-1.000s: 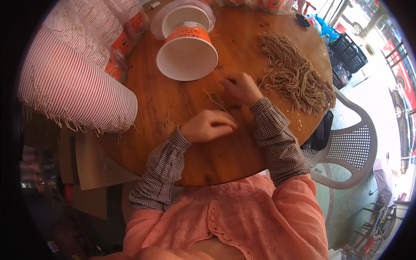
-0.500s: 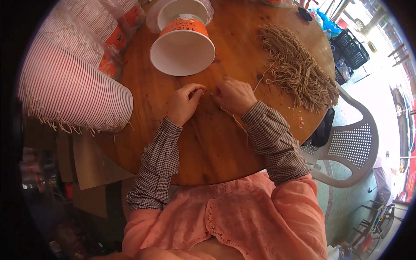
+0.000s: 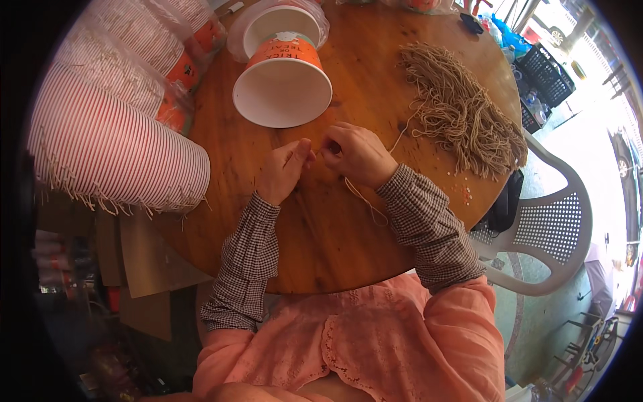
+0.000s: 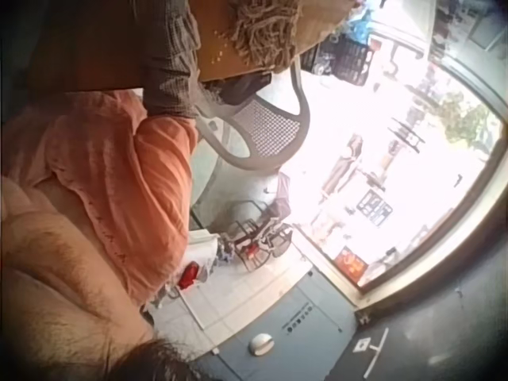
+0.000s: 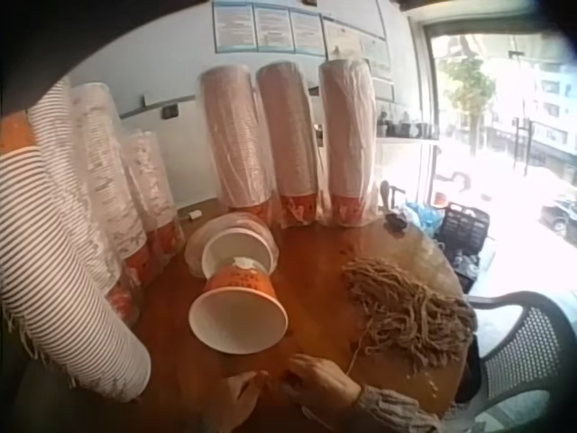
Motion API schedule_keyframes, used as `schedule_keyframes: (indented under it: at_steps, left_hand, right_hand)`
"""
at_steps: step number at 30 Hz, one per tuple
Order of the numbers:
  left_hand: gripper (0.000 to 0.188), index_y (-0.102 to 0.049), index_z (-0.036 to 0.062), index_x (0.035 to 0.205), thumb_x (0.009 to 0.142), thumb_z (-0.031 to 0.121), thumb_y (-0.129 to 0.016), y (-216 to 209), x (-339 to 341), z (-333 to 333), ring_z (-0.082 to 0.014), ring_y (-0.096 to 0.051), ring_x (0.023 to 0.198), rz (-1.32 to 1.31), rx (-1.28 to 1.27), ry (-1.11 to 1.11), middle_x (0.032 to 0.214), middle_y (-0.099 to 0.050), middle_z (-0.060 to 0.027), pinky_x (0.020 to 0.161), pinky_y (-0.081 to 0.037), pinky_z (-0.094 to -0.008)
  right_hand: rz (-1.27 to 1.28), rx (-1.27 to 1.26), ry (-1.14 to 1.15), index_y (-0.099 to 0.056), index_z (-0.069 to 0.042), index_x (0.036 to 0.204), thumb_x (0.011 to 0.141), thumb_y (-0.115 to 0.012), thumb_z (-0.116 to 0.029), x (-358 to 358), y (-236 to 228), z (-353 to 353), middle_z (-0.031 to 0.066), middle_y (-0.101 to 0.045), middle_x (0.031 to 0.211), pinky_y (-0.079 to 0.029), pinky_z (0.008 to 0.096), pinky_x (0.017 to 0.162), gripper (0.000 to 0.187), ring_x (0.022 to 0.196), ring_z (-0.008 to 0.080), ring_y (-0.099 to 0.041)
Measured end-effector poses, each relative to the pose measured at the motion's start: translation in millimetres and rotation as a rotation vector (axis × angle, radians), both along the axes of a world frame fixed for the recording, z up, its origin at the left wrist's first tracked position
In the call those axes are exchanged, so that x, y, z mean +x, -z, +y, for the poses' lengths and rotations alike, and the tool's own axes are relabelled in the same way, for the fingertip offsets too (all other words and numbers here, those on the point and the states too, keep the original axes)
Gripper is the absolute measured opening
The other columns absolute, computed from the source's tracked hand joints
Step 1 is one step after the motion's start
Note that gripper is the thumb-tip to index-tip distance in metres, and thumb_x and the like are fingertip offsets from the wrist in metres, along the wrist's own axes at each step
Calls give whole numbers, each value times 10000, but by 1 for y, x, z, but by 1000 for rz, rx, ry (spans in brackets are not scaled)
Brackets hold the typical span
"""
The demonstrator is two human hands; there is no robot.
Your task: The person attaches handles to paper cups by threading strings through holes, tying them by hand, and stacking the finished cups onto a pile.
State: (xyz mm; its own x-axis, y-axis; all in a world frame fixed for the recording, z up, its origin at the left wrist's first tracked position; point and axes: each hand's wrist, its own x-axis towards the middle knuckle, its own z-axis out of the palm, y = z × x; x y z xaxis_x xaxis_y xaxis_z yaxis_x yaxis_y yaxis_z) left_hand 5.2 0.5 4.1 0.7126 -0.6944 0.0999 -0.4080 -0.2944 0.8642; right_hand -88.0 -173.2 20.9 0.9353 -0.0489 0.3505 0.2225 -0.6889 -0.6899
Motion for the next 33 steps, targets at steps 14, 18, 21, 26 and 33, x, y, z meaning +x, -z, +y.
schedule_keyframes:
  at_steps: [14, 18, 21, 26, 33]
  left_hand:
    - [270, -595, 15, 818, 981, 222, -539, 2, 8, 4, -30, -479, 566, 46, -307, -85, 636, -526, 25, 508, -389, -191]
    - [277, -595, 13, 815, 983, 225, -535, 7, 6, 1, -34, -479, 564, 23, -252, -68, 638, -527, 24, 509, -389, -192]
    - [282, -594, 16, 816, 987, 231, -529, 8, 2, 4, -37, -475, 563, 7, -215, -76, 635, -521, 26, 510, -381, -194]
    - [260, -607, 14, 832, 967, 231, -558, 5, 2, 1, -89, -514, 560, -30, -267, -54, 644, -561, -25, 503, -409, -259]
    - [195, -589, 11, 846, 945, 178, -576, 6, -1, 2, -133, -532, 598, -101, -220, -88, 680, -575, -47, 550, -442, -284]
  right_hand:
    - [151, -30, 472, -650, -45, 993, 867, -625, -216, -7, 8, -77, 125, -672, 812, -523, 355, 650, 213, 729, 244, -662]
    - [-92, -225, 794, -660, -77, 1005, 891, -581, -222, -10, 7, -83, 133, -677, 912, -522, 397, 695, 202, 813, 309, -656]
    - [-83, 259, 327, -643, -12, 984, 908, -604, -131, -3, -14, -16, 74, -691, 879, -517, 265, 542, 146, 696, 142, -663]
    - [245, 705, 24, -622, -2, 980, 913, -609, -149, 1, -7, 26, 18, -634, 763, -481, 220, 457, 161, 624, 68, -610]
    - [113, 421, 83, -630, -7, 913, 867, -653, -155, 4, 1, 20, -12, -582, 689, -451, 211, 500, 158, 578, 29, -512]
